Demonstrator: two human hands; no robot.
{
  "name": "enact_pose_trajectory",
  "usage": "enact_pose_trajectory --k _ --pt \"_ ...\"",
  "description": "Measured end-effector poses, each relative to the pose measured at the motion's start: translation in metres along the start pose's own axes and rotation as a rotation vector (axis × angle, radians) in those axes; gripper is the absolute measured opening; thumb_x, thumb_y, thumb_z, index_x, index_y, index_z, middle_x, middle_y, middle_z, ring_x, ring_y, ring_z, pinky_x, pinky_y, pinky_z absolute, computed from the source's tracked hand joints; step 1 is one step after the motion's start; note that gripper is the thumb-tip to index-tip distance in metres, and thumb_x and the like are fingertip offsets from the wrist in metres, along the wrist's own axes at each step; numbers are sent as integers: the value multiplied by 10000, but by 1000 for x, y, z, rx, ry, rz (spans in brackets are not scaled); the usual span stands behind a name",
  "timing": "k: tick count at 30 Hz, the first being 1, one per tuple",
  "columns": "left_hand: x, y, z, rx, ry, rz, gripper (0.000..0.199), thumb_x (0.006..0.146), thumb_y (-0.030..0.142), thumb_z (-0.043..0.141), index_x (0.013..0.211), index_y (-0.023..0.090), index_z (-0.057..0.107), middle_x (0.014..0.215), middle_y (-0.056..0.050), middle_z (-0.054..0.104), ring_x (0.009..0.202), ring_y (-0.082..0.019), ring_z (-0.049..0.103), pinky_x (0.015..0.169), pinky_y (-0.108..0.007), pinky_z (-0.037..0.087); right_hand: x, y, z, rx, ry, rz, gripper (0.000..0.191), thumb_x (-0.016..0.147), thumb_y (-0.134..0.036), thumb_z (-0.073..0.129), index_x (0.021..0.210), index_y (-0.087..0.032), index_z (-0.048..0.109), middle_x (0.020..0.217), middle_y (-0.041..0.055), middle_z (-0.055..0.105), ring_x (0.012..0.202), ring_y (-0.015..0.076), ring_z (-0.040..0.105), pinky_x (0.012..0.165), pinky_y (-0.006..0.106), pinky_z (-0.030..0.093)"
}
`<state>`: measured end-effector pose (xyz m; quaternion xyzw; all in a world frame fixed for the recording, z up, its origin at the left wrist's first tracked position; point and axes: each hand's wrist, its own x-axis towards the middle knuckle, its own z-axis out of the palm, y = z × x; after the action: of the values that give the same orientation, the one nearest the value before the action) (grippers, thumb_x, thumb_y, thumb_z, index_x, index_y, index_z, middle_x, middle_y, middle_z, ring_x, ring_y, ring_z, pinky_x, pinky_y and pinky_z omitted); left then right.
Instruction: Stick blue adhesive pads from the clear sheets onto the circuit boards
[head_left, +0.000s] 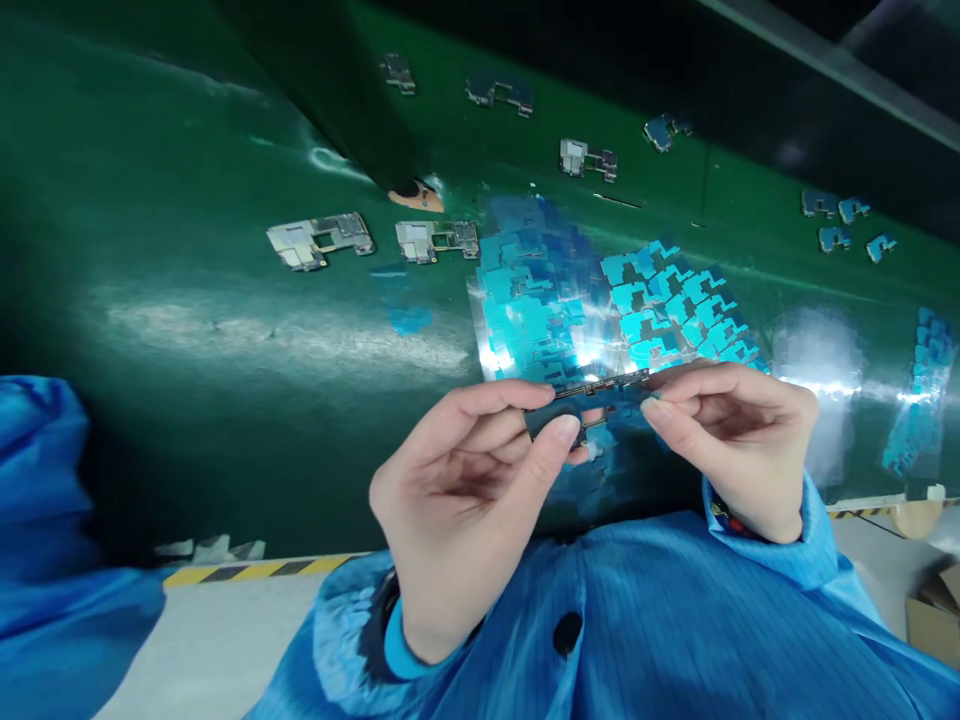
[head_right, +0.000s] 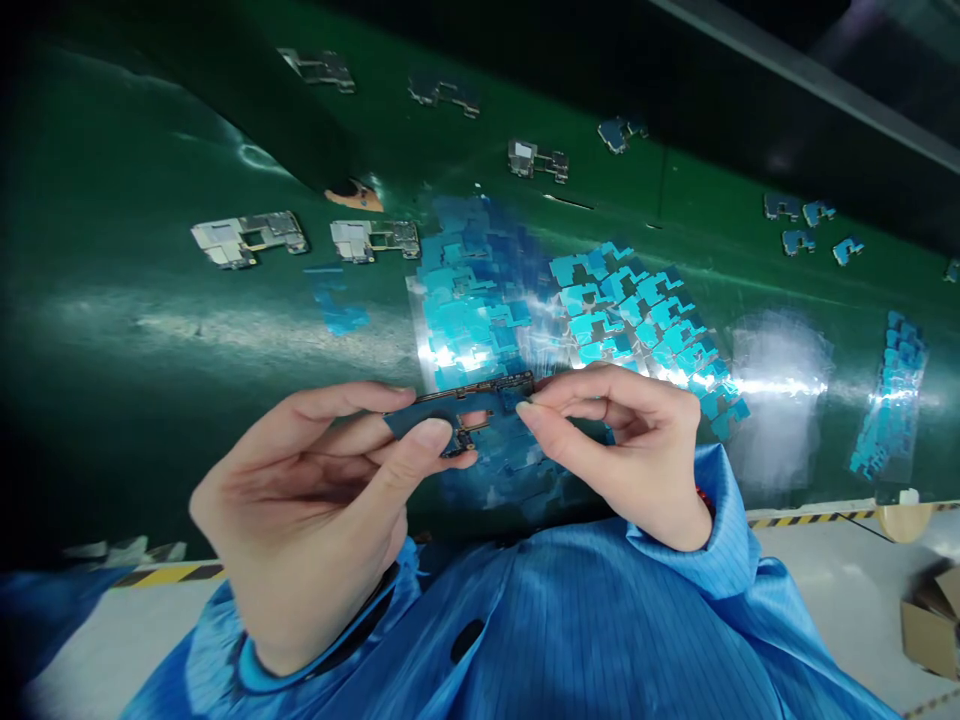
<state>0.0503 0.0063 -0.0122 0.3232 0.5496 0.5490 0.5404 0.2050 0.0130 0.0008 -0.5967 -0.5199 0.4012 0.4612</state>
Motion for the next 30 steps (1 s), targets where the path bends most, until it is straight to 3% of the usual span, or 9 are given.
enact_pose_trajectory --k 6,13,17,21,30 --pt "-1 1 0 38 -7 -47 242 783 76 732 951 251 724 728 101 779 667 -117 764 589 -140 630 -2 2 2 -2 4 -41 155 717 -63 773 757 -205 728 704 -33 727 610 83 676 618 163 620" --pt "3 -6 -8 180 -75 97 179 794 101 723 902 244 711 729 94 746 621 -94 740 578 -138 609 -4 5 5 -15 -15 -74 119 743 -94 762 765 -202 717 719 -15 723 646 106 679 621 199 619" --pt "4 -6 -6 196 -65 91 161 758 101 736 822 228 660 771 66 742 677 -121 749 550 -149 594 -5 7 8 -13 -33 -85 131 750 -85 757 781 -206 719 744 -21 728 692 98 691 666 178 612" --pt "5 -6 -3 185 -67 106 213 729 86 757 778 226 604 774 50 761 754 -164 764 641 -208 623 -6 7 10 -12 -37 -104 137 747 -82 761 791 -204 718 763 -21 735 717 95 701 695 172 606" --pt "2 -9 -3 241 -20 235 232 718 31 738 779 210 604 759 50 757 718 -149 757 618 -207 626 -6 9 11 -132 -42 -178 132 751 -121 774 796 -201 679 780 -12 739 755 135 709 720 257 586"
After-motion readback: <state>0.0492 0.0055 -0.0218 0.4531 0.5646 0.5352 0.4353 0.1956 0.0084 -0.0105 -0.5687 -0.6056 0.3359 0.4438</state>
